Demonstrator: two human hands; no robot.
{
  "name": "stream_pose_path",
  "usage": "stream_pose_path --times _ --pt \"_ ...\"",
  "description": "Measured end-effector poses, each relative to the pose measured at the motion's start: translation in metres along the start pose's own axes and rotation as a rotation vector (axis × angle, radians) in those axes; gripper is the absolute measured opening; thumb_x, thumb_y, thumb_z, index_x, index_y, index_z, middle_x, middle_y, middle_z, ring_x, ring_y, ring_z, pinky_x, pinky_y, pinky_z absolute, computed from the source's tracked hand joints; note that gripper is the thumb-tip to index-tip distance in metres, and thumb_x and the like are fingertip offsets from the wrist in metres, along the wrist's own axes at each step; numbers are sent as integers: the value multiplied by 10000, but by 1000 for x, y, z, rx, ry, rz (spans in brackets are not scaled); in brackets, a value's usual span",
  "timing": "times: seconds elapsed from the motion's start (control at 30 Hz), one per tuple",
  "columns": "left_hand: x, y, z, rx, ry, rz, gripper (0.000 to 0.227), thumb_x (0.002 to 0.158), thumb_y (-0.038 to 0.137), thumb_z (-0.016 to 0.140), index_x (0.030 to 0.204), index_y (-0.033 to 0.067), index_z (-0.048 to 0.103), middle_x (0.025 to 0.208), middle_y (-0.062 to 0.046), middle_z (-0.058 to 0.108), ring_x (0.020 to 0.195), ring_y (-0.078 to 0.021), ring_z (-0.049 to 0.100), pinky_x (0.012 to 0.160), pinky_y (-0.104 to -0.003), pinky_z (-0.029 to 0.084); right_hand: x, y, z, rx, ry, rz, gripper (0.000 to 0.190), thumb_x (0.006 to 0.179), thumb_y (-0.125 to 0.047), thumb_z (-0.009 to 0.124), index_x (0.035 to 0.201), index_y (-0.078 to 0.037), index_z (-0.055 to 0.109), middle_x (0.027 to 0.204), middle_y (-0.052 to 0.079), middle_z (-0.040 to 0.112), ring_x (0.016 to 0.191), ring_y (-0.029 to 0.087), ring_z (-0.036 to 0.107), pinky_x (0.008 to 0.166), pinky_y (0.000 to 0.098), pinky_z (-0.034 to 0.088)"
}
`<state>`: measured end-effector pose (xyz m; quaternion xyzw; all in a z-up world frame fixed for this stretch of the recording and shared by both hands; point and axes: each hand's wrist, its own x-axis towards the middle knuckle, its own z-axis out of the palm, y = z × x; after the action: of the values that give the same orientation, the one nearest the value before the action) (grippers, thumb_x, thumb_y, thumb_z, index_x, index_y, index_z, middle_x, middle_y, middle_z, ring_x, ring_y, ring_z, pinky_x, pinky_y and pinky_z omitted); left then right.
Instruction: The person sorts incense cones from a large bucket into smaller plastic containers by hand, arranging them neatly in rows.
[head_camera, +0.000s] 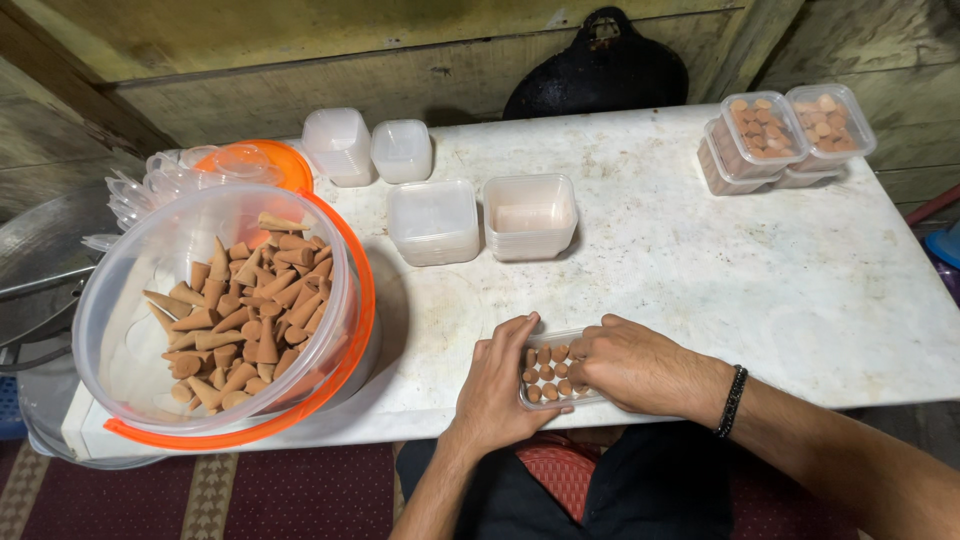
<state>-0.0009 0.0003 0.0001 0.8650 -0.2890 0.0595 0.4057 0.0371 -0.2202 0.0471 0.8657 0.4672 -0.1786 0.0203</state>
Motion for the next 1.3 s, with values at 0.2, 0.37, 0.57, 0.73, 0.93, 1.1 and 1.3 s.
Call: stream_pose_path --times 0.2,0.37,0.57,0.73,0.93,1.1,1.3 --pt "0 -1 1 9 -4 0 1136 680 474 890 1522 35 266 1456 -155 432 1350 -307 453 1005 -473 404 1 1 2 5 -25 13 137 950 -167 622 884 -253 706 894 -66 640 839 181 589 754 360 395" --pt "0 -1 1 4 -1 2 1141 670 455 904 1520 38 268 1456 -153 433 1351 -307 452 1000 -473 407 3 5 4 -23 -18 11 140 964 -202 595 890 -263 697 841 -51 614 817 188 585 749 363 393" --pt "0 -1 1 4 -6 -12 1150 661 462 904 1519 36 268 1462 -150 428 1354 -307 451 1013 -477 404 2 5 2 -19 0 5 132 986 -313 591 946 -253 701 868 -25 632 834 212 597 765 375 412" --pt "1 0 0 -3 -9 -21 1151 654 453 911 1516 35 271 1459 -155 433 1354 -310 451 1007 -477 403 1 5 1 -4 22 11 117 963 -308 637 882 -240 686 848 -30 629 822 207 593 767 372 415" --pt "0 0 1 -7 -14 -25 1159 651 451 914 1517 32 267 1460 -149 425 1361 -305 444 1016 -479 399 -1 4 -2 -6 46 9 209 974 -335 623 817 -208 678 805 -28 595 802 202 594 735 364 427" --pt "0 -1 1 -7 -9 -16 1152 655 446 914 1515 32 269 1470 -150 418 1367 -308 440 1021 -481 400 2 6 6 -12 -9 17 216 922 -165 589 732 -219 677 780 -36 594 771 193 577 759 356 412" --pt "0 -1 0 1 -13 -15 1157 650 457 915 1513 32 272 1471 -153 423 1364 -308 443 1017 -482 404 3 7 10 7 18 -5 191 949 -196 616 781 -222 703 809 -41 605 764 195 589 738 365 412"
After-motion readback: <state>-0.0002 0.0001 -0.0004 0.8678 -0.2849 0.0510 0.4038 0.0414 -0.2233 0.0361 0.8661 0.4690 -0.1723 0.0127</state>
